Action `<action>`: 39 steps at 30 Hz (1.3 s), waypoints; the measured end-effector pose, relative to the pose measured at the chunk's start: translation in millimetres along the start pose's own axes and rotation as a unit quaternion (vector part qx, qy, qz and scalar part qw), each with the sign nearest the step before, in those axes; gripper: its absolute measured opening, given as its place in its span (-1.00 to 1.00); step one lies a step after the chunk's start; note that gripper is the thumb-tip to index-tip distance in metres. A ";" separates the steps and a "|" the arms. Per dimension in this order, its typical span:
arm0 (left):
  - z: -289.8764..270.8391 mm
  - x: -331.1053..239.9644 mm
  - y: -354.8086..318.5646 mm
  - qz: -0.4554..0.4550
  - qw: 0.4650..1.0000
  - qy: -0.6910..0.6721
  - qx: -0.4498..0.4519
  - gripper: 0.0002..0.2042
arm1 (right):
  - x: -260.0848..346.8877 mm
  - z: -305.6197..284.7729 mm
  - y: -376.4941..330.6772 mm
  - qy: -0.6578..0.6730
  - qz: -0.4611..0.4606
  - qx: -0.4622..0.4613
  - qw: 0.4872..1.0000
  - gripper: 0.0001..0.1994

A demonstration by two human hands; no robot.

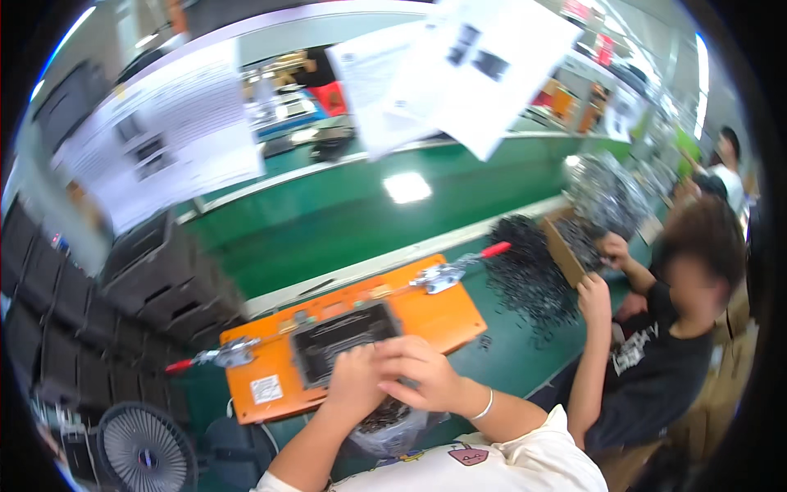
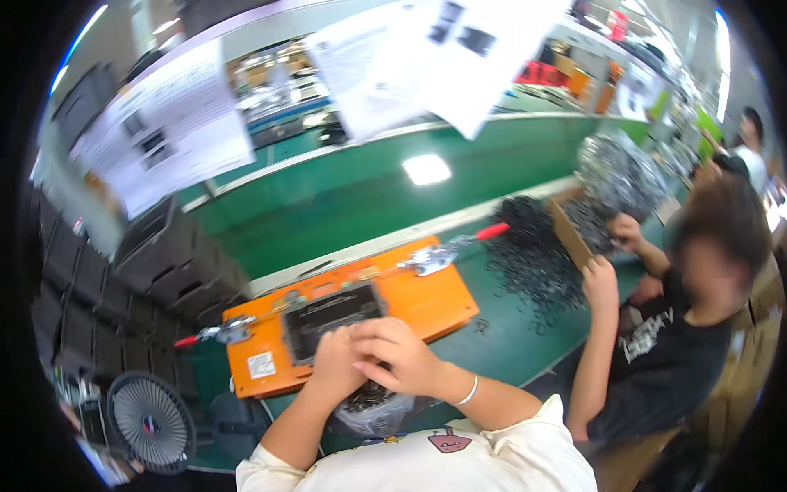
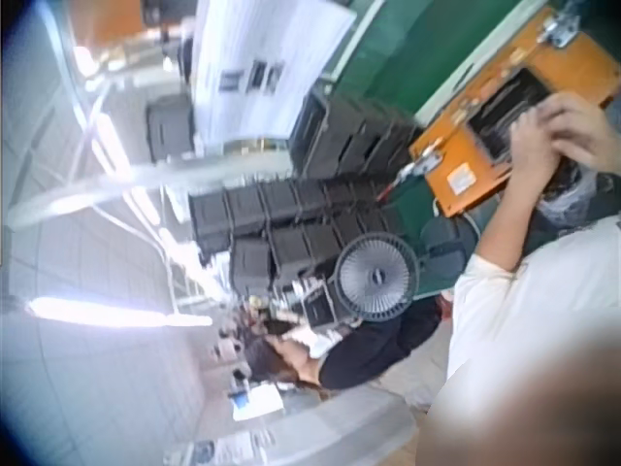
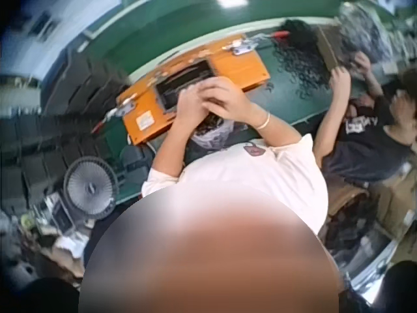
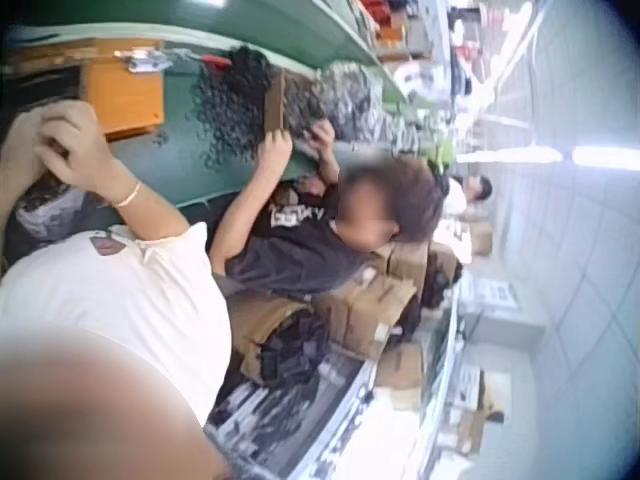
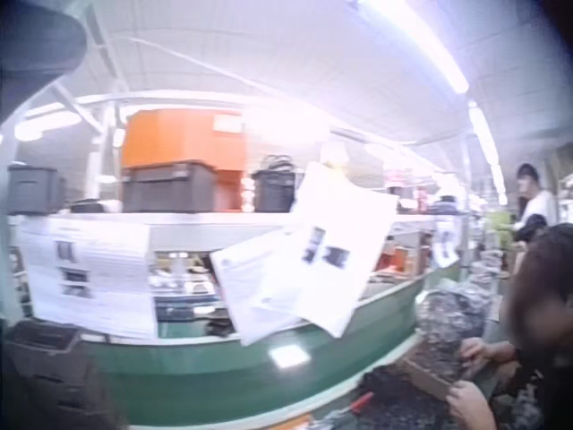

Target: Assembling plastic components using a workbench clamp and small fasteners on an industrial assembly line.

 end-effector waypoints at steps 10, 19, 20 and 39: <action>-6.9 -14.9 -1.3 -0.018 0.999 0.030 -0.028 -0.70 | -7.9 -82.1 -155.3 -0.312 0.380 -0.103 0.865 -0.74; -15.2 -17.3 -6.0 -0.014 0.997 -0.018 -0.068 -0.70 | -45.5 -99.6 -149.9 -0.278 0.442 0.022 0.852 -0.81; -20.7 -17.5 -8.1 -0.009 0.994 -0.059 -0.087 -0.69 | -40.2 -101.1 -140.8 -0.263 0.465 0.007 0.846 -0.84; -73.5 18.0 -21.6 -0.058 0.939 -0.331 -0.076 -0.69 | -29.2 28.5 24.4 0.475 0.376 0.224 0.763 -0.47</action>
Point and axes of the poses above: each hand's wrist, its own y-axis towards the middle knuckle, its own z-axis out of the palm, x = y × z, the point moved 3 cm from there along y, towards the middle knuckle, and after that the axes turned 11 degrees about -z, right-handed, at the moved point
